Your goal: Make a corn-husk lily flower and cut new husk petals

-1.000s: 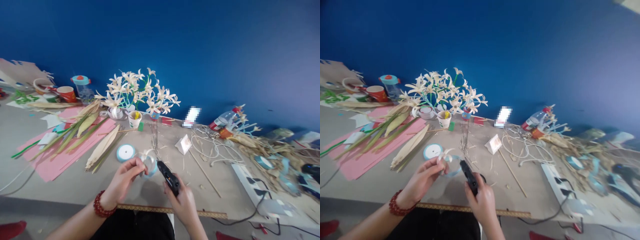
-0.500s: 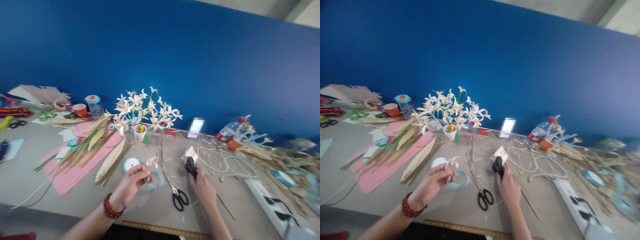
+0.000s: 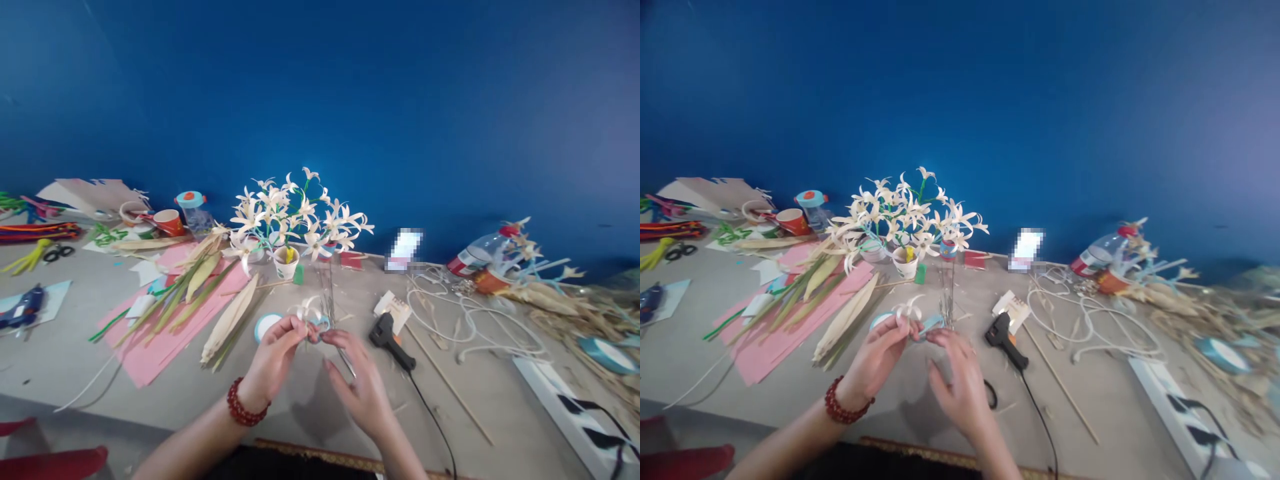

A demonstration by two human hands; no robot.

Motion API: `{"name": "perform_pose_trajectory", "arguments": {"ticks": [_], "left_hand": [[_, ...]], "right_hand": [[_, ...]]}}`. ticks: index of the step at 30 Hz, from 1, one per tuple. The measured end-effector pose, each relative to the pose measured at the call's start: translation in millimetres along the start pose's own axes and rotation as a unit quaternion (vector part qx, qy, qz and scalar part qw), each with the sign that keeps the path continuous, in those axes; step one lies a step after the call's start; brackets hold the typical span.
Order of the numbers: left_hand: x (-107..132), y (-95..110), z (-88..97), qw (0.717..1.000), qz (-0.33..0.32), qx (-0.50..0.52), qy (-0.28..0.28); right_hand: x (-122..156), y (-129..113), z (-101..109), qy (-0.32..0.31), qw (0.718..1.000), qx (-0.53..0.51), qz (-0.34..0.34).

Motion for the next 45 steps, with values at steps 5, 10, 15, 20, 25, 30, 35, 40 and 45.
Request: {"name": "perform_pose_trajectory", "arguments": {"ticks": [5,10,15,20,25,30,35,40,45], "left_hand": [[3,-2,-6.1,1.000,-0.009,0.027,0.011],[2,-1,0.0,0.999,0.009,0.032,0.033],[-3,4,13.2,0.999,0.013,0.018,0.047],[-1,2,13.7,0.999,0.023,-0.030,0.028],[2,4,8.1,0.999,0.053,-0.008,-0.002],[3,2,1.4,0.998,0.066,-0.016,-0.020],[7,-7,-0.1,0.996,0.082,0.016,0.005],[10,-10,-1.5,0.997,0.076,0.023,0.017],[13,-8,-8.0,0.998,0.061,0.014,-0.006]], "right_hand": [[-11,-2,-18,0.062,0.997,-0.055,-0.006],[-8,17,-25,0.058,0.953,-0.237,-0.178],[2,25,-31,0.043,0.875,-0.380,-0.297],[1,34,-21,0.076,0.880,-0.358,-0.303],[-5,37,0,0.088,0.888,-0.355,-0.279],[-14,18,1,0.035,0.899,-0.365,-0.240],[-16,11,-18,0.065,0.894,-0.359,-0.260],[-16,9,-22,0.122,0.896,-0.364,-0.222],[-18,7,-22,0.133,0.884,-0.397,-0.206]]}}
Point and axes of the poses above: each hand's wrist, its own x-axis away from the middle knuckle, its own z-axis out of the back of the hand, y = z × x, the point moved 7 cm from there along -x, towards the middle knuckle, and after that the axes turned 11 degrees about y, right-handed, at the moved point
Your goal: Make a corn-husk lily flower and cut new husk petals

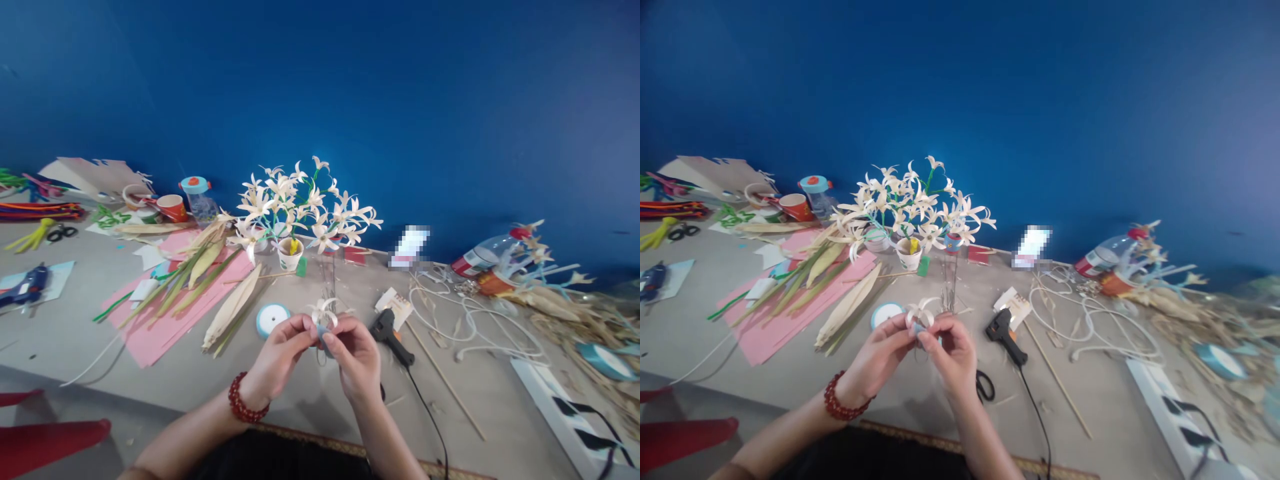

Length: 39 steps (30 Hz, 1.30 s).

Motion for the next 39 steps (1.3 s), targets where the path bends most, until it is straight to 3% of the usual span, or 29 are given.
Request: {"name": "perform_pose_trajectory", "arguments": {"ticks": [7,27,34,39], "left_hand": [[3,4,-4.3,1.000,-0.006,0.004,-0.008],[5,0,-3.7,1.000,-0.017,-0.013,-0.008],[6,-1,-4.4,0.999,-0.027,-0.020,-0.005],[5,0,-4.6,0.999,-0.033,-0.022,-0.005]], "right_hand": [[-1,5,-1,0.023,0.999,-0.022,-0.030],[3,-3,-2,0.084,0.996,0.028,0.016],[6,-7,-2,0.110,0.991,0.066,0.048],[8,-15,0,0.129,0.973,0.141,0.130]]}}
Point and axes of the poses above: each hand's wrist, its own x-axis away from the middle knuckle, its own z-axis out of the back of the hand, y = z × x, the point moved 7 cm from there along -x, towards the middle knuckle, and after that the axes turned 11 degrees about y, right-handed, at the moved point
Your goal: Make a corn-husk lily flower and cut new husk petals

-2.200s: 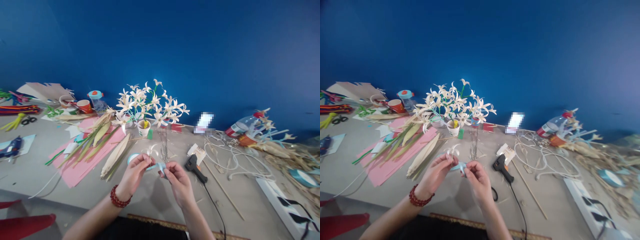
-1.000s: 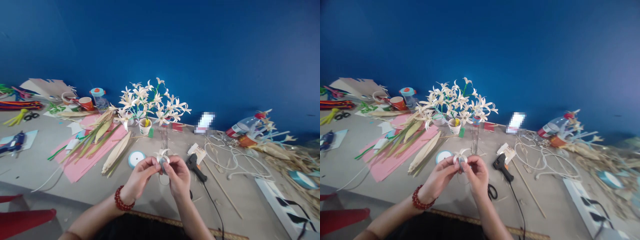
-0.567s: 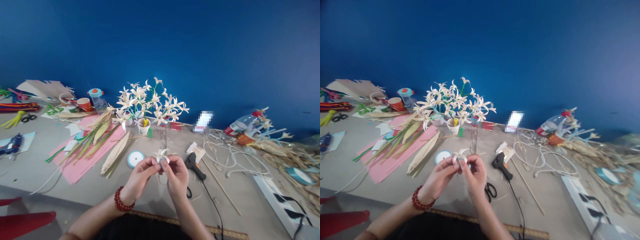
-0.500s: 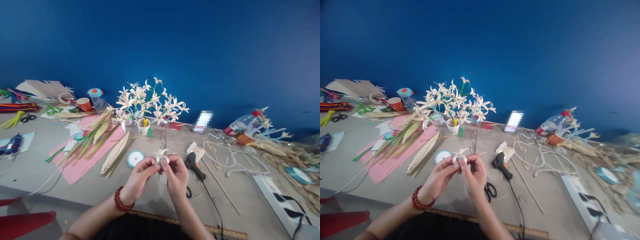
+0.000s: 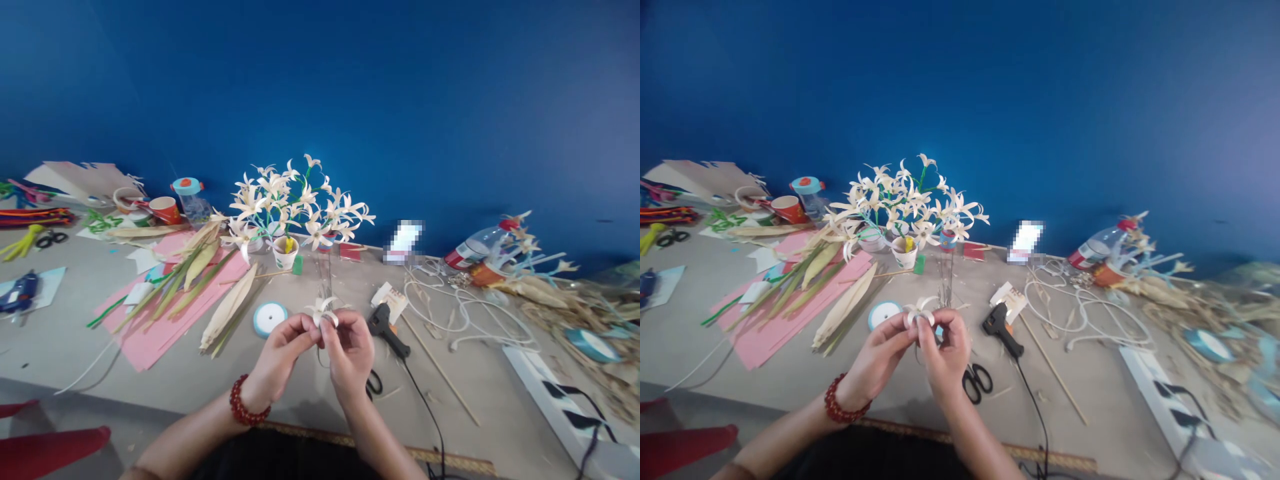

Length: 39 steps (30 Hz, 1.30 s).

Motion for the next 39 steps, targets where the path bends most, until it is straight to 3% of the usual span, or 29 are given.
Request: {"name": "perform_pose_trajectory", "arguments": {"ticks": [6,11,14,20,26,39], "left_hand": [[0,-2,1.8,1.000,0.006,0.001,0.009],[-1,-3,0.5,1.000,0.007,0.011,0.004],[-1,-2,0.2,1.000,0.006,0.013,0.004],[-2,-2,0.9,1.000,0.004,0.012,0.007],[-2,-3,2.7,1.000,-0.001,0.004,0.011],[-1,-1,3.9,0.998,-0.048,-0.026,0.008]], "right_hand": [[-1,-11,-1,0.018,0.997,-0.013,0.078],[0,-13,-3,-0.007,0.994,-0.027,0.109],[2,-12,-2,-0.021,0.993,-0.020,0.117],[2,-13,0,0.010,0.993,-0.034,0.111],[4,-16,-1,0.001,0.989,0.017,0.150],[-1,-27,-6,0.001,0.986,0.049,0.159]]}}
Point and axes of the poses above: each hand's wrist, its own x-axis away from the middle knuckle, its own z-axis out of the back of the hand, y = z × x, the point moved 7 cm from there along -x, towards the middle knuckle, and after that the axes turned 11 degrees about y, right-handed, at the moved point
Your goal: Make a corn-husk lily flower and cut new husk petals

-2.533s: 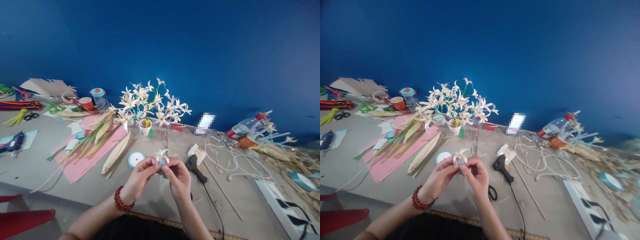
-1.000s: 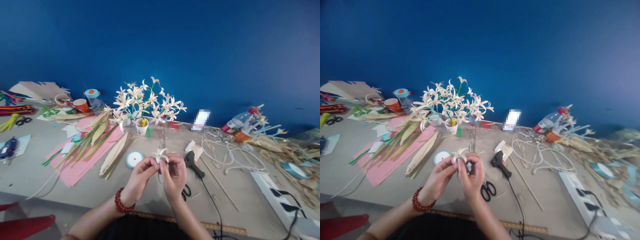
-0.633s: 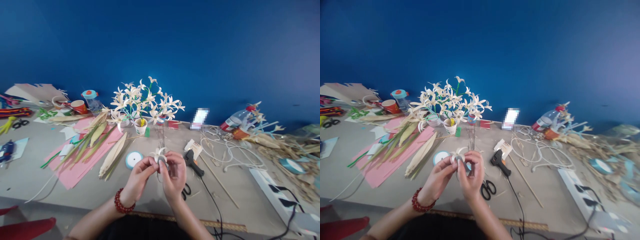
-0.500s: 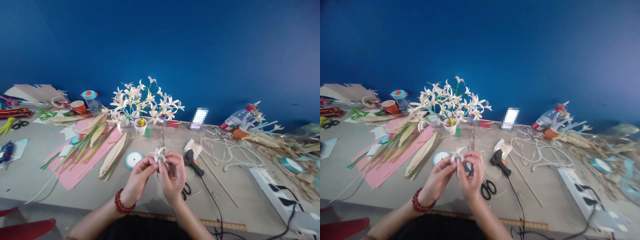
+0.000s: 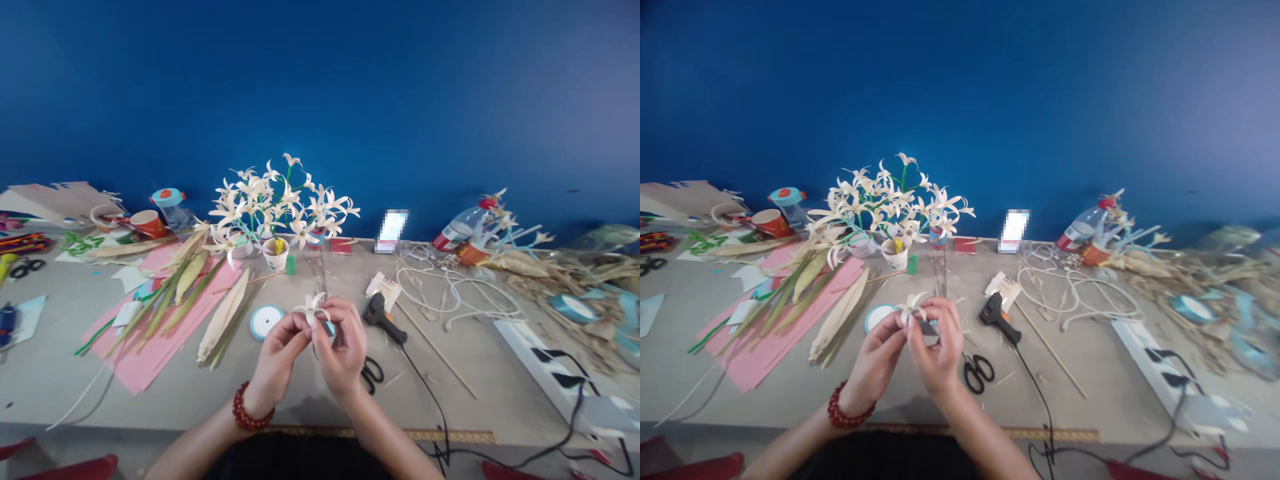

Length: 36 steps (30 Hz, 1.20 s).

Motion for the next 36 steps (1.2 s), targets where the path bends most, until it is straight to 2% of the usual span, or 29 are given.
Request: {"name": "perform_pose_trajectory", "arguments": {"ticks": [16,22,30,36], "left_hand": [[4,15,-1.5,0.989,-0.113,-0.096,0.007],[3,7,2.9,0.993,-0.081,-0.083,0.015],[2,8,3.9,0.992,-0.084,-0.086,0.032],[1,1,7.0,0.996,-0.058,-0.063,0.039]], "right_hand": [[-7,-11,-4,-0.014,1.000,0.014,0.020],[-6,-12,-4,-0.015,1.000,0.014,0.020],[-6,-11,-7,-0.020,0.999,0.032,0.030],[-6,-11,-6,-0.021,0.999,0.026,0.037]]}}
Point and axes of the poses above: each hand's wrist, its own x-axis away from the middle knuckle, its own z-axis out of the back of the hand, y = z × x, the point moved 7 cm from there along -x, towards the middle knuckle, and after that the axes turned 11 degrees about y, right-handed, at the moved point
